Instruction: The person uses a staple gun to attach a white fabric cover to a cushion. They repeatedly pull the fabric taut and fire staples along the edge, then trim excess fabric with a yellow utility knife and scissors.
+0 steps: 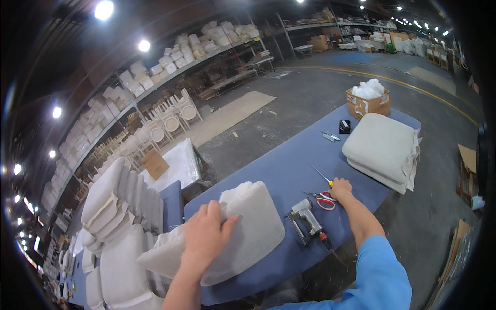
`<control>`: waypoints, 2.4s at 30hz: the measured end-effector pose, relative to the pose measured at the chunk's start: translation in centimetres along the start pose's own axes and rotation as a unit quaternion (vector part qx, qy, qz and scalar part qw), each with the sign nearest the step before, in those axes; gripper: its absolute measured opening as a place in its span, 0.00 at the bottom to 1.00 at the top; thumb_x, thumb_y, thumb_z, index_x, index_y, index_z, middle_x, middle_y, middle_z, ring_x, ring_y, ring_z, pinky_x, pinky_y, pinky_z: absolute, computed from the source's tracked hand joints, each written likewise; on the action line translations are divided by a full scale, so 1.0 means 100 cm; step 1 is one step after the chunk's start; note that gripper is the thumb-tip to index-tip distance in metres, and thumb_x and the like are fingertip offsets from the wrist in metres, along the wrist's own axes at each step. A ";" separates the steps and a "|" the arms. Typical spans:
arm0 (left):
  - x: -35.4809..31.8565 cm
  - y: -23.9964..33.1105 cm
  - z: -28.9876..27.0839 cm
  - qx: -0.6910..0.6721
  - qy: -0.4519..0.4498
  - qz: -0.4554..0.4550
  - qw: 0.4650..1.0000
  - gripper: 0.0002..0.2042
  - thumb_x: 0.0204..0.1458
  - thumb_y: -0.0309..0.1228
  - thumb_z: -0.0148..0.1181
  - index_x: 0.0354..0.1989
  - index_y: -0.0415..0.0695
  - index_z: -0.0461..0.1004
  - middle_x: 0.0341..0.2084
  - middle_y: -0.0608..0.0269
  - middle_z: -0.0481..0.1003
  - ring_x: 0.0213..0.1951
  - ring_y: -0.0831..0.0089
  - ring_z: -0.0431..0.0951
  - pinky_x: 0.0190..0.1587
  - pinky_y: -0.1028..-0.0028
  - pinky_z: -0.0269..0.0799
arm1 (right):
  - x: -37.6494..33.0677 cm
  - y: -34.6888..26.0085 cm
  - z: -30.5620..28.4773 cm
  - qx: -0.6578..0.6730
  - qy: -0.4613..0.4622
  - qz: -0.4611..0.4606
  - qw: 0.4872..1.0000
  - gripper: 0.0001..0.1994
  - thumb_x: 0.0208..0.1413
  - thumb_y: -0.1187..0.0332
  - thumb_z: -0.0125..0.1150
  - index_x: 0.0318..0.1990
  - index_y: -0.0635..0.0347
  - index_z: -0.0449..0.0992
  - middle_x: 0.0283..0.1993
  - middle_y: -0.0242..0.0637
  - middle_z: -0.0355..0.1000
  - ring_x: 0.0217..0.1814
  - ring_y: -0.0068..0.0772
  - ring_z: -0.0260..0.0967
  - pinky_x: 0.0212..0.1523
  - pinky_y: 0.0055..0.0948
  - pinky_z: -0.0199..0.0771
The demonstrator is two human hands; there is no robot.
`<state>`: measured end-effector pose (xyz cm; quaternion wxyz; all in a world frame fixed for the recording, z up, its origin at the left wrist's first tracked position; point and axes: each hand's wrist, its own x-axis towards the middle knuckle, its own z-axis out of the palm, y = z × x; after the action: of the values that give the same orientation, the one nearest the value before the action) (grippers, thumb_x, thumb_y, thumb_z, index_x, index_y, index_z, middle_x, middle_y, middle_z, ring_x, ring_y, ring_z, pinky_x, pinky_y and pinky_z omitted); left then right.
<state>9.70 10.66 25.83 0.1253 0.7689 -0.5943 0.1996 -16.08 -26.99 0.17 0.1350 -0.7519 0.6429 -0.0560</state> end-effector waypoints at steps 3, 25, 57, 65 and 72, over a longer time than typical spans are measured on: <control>-0.007 0.015 0.002 -0.008 0.003 0.007 1.000 0.26 0.59 0.46 0.77 0.56 0.40 0.76 0.43 0.52 0.84 0.41 0.51 0.86 0.43 0.55 0.79 | 0.010 0.004 0.001 0.011 -0.034 -0.006 0.999 0.25 0.66 0.50 0.76 0.61 0.58 0.85 0.61 0.49 0.84 0.67 0.55 0.82 0.67 0.49 0.82; -0.047 0.040 0.004 -0.021 0.128 0.085 0.988 0.30 0.55 0.46 0.77 0.64 0.44 0.80 0.43 0.56 0.82 0.37 0.58 0.84 0.41 0.60 0.78 | -0.201 -0.083 -0.253 0.639 0.185 -0.477 0.574 0.08 0.80 0.67 0.55 0.60 0.53 0.68 0.48 0.42 0.82 0.31 0.15 0.69 0.26 0.17 0.67; -0.059 0.031 0.002 0.027 0.118 0.109 0.987 0.28 0.58 0.48 0.75 0.62 0.43 0.82 0.46 0.55 0.83 0.41 0.56 0.84 0.44 0.58 0.78 | -0.170 -0.103 -0.193 0.706 -0.097 -0.282 0.642 0.12 0.74 0.60 0.63 0.55 0.53 0.71 0.40 0.42 0.82 0.37 0.30 0.81 0.38 0.32 0.80; -0.041 0.016 0.009 -0.033 0.153 0.123 0.980 0.26 0.57 0.44 0.77 0.60 0.42 0.83 0.46 0.54 0.86 0.42 0.52 0.86 0.45 0.58 0.79 | -0.103 -0.003 0.000 0.173 -0.008 -0.109 0.979 0.31 0.53 0.43 0.82 0.51 0.63 0.86 0.49 0.53 0.86 0.57 0.57 0.85 0.59 0.52 0.84; -0.039 0.016 0.003 -0.003 0.143 0.132 0.981 0.25 0.56 0.42 0.78 0.57 0.41 0.85 0.43 0.51 0.87 0.39 0.50 0.87 0.42 0.57 0.80 | -0.108 -0.042 0.042 0.154 -0.101 -0.079 0.980 0.26 0.53 0.55 0.78 0.55 0.63 0.85 0.54 0.52 0.87 0.59 0.56 0.86 0.59 0.51 0.88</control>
<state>7.35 13.49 23.70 0.1839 0.6469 -0.6670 0.3207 -12.81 -15.23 -1.68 0.3089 -0.7724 0.5478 -0.0889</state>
